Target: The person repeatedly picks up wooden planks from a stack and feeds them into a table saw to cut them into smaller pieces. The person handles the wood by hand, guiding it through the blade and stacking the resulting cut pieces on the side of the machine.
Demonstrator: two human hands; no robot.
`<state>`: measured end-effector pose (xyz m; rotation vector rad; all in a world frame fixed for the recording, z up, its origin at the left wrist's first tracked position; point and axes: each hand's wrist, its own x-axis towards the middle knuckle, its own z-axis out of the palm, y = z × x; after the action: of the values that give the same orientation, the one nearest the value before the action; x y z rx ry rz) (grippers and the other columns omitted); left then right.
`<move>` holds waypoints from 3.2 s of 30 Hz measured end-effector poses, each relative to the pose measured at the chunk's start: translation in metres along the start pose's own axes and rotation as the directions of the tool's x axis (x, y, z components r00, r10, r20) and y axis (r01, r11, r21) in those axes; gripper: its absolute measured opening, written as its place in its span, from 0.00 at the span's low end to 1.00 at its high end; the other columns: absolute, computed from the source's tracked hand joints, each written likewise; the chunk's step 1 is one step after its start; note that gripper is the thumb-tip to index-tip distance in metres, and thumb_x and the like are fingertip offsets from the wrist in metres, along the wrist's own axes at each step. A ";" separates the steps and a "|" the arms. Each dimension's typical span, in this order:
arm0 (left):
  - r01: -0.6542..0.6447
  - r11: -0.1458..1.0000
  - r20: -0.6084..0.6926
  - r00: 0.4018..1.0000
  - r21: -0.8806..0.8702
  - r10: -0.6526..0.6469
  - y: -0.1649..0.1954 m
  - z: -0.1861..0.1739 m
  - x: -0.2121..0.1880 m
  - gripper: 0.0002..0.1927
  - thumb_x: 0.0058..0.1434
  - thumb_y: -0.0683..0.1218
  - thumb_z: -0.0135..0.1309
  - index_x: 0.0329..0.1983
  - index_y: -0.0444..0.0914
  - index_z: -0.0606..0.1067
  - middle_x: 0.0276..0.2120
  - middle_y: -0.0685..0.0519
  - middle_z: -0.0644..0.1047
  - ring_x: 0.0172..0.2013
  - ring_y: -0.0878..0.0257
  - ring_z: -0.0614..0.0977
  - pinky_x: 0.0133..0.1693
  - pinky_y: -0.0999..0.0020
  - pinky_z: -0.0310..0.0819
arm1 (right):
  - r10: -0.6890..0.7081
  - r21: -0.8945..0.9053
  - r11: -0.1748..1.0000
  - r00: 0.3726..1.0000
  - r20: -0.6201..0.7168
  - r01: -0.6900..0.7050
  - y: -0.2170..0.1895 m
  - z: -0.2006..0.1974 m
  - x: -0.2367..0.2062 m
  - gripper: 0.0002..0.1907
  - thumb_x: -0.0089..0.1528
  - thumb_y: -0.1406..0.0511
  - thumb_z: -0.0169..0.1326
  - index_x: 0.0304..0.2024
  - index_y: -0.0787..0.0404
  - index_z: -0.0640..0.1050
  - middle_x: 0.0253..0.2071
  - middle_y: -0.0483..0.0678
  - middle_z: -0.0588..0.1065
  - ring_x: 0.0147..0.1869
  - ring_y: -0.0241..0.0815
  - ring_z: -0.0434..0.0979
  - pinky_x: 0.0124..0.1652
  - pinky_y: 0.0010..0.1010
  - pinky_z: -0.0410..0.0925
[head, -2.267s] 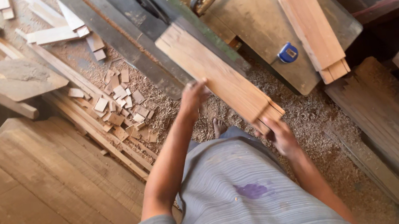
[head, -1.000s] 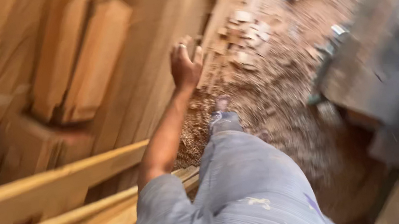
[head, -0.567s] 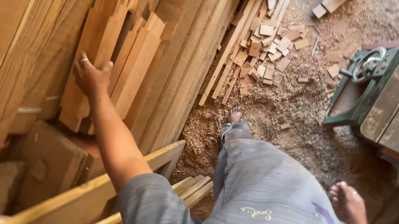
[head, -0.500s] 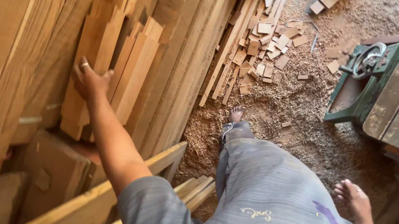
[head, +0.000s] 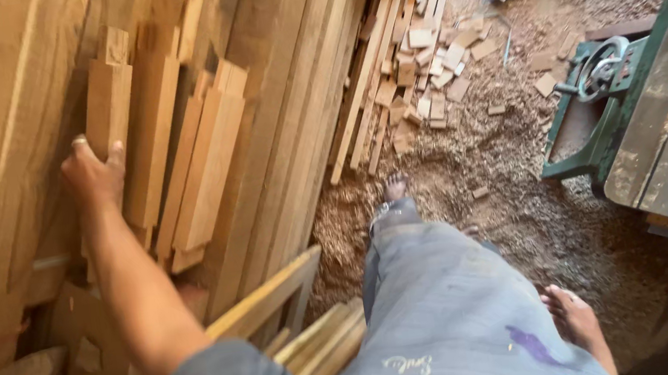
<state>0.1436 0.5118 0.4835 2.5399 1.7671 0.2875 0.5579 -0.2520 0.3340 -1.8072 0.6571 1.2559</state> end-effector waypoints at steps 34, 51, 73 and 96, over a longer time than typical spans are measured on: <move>0.934 0.273 0.327 -0.189 -0.233 0.926 0.670 0.102 -0.417 0.47 0.63 0.76 0.36 0.67 0.35 0.65 0.61 0.43 0.73 0.63 0.47 0.71 0.60 0.45 0.62 | -0.277 0.877 0.245 0.897 -0.345 0.414 0.106 -0.037 -0.138 0.31 0.66 0.52 0.51 0.62 0.67 0.67 0.51 0.56 0.76 0.52 0.47 0.80 0.45 0.36 0.78; 0.487 0.544 0.652 0.069 -0.683 0.755 0.675 0.137 -0.457 0.41 0.65 0.50 0.51 0.77 0.43 0.47 0.45 0.43 0.78 0.38 0.59 0.83 0.36 0.63 0.84 | -0.229 0.727 0.279 0.779 -0.584 0.627 0.129 -0.064 -0.101 0.26 0.66 0.60 0.60 0.60 0.68 0.70 0.51 0.51 0.74 0.51 0.41 0.77 0.46 0.28 0.74; 0.456 0.517 0.636 0.153 -0.725 0.757 0.766 0.144 -0.384 0.38 0.70 0.47 0.47 0.78 0.45 0.44 0.57 0.33 0.72 0.39 0.54 0.87 0.38 0.62 0.85 | -0.279 0.704 0.446 0.834 -0.477 0.552 0.003 -0.083 -0.082 0.27 0.66 0.57 0.53 0.56 0.76 0.71 0.44 0.63 0.79 0.41 0.49 0.84 0.38 0.32 0.79; -0.302 0.010 -0.034 0.140 -0.953 0.990 0.712 0.017 -0.438 0.26 0.58 0.53 0.65 0.56 0.39 0.73 0.46 0.46 0.83 0.45 0.60 0.85 0.50 0.60 0.80 | -0.604 -0.036 0.393 0.229 -0.763 0.919 0.073 -0.134 -0.177 0.27 0.71 0.48 0.50 0.54 0.66 0.66 0.45 0.56 0.70 0.43 0.46 0.75 0.38 0.39 0.74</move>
<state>0.6589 -0.1461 0.5036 1.9528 -0.3423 0.0359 0.5028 -0.4104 0.4966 -1.7508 0.2066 -0.3380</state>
